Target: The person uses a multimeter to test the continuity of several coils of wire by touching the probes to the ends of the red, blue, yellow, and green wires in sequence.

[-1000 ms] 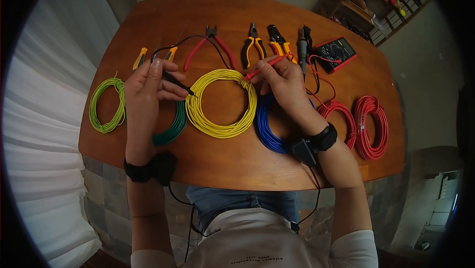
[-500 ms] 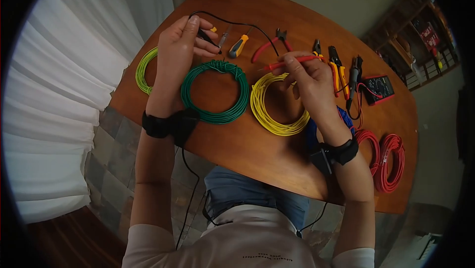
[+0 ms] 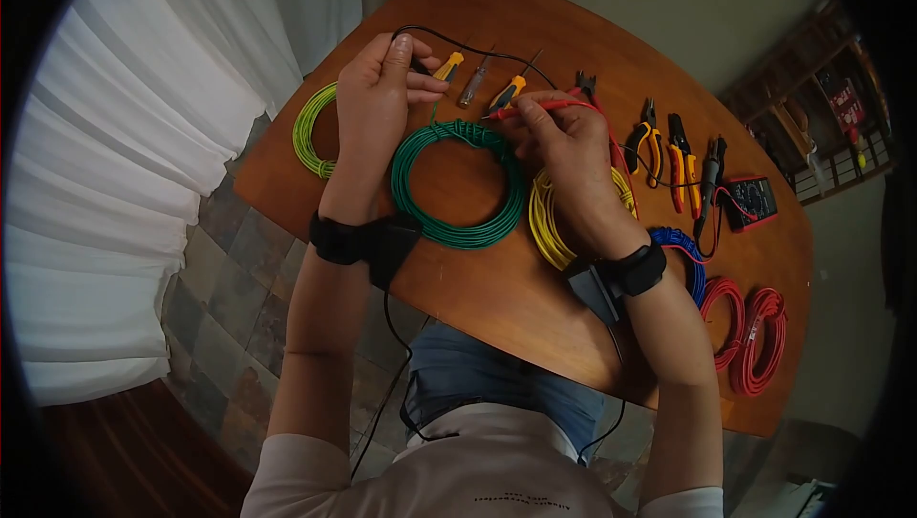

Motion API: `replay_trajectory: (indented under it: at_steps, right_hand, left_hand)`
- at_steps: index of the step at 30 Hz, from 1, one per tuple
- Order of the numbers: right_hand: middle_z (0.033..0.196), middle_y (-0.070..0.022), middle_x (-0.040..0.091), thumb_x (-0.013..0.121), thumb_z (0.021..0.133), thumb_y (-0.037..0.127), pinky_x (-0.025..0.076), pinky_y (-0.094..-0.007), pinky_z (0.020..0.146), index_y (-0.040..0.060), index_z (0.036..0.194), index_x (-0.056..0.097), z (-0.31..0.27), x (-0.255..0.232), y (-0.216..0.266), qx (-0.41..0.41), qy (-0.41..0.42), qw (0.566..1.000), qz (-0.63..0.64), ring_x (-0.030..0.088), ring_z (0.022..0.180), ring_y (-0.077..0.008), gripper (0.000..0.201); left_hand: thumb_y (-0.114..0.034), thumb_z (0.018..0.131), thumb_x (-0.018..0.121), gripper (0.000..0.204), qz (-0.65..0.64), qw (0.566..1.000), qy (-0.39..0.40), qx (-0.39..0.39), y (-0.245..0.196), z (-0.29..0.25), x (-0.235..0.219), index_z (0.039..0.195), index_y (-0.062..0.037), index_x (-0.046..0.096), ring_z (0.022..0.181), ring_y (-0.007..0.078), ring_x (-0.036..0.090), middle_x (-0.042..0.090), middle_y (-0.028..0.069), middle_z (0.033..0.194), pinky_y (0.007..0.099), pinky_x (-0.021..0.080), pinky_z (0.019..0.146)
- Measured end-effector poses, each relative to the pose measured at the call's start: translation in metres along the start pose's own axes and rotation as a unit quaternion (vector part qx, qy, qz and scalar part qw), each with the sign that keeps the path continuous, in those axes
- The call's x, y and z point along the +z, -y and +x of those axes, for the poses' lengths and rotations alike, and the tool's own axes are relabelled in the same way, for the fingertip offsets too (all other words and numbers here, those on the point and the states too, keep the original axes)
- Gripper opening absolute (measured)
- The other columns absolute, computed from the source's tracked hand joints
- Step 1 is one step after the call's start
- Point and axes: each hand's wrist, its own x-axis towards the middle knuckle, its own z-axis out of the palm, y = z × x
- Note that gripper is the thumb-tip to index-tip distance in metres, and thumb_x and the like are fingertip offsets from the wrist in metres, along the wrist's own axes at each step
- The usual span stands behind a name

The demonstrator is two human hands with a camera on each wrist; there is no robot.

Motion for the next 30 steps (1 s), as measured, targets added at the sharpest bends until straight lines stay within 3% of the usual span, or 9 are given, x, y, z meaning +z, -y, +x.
replay_trajectory:
  at_steps: [8,30]
  right_hand:
    - [0.082,-0.0083,0.066,0.056,0.092,0.014,0.046,-0.0202,0.050,-0.0041,0.097,0.062,0.001,0.002,-0.019,-0.021,-0.016,1.000,0.015,0.058,0.058,-0.0095,0.020]
    - [0.083,-0.0094,0.066,0.055,0.093,0.014,0.046,-0.0200,0.052,-0.0049,0.101,0.059,-0.005,0.002,-0.015,-0.025,-0.020,0.999,0.034,0.057,0.058,-0.0090,0.021]
  left_hand:
    - [-0.021,0.098,0.044,0.027,-0.019,1.000,-0.016,0.010,0.003,0.001,-0.003,0.091,0.0017,0.058,0.067,0.0170,0.066,0.063,0.0110,0.082,0.0245,0.054,0.059]
    - [-0.020,0.098,0.044,0.028,-0.020,0.999,-0.026,0.015,0.007,0.001,-0.008,0.090,0.0025,0.058,0.067,0.0180,0.067,0.063,0.0117,0.081,0.0242,0.055,0.057]
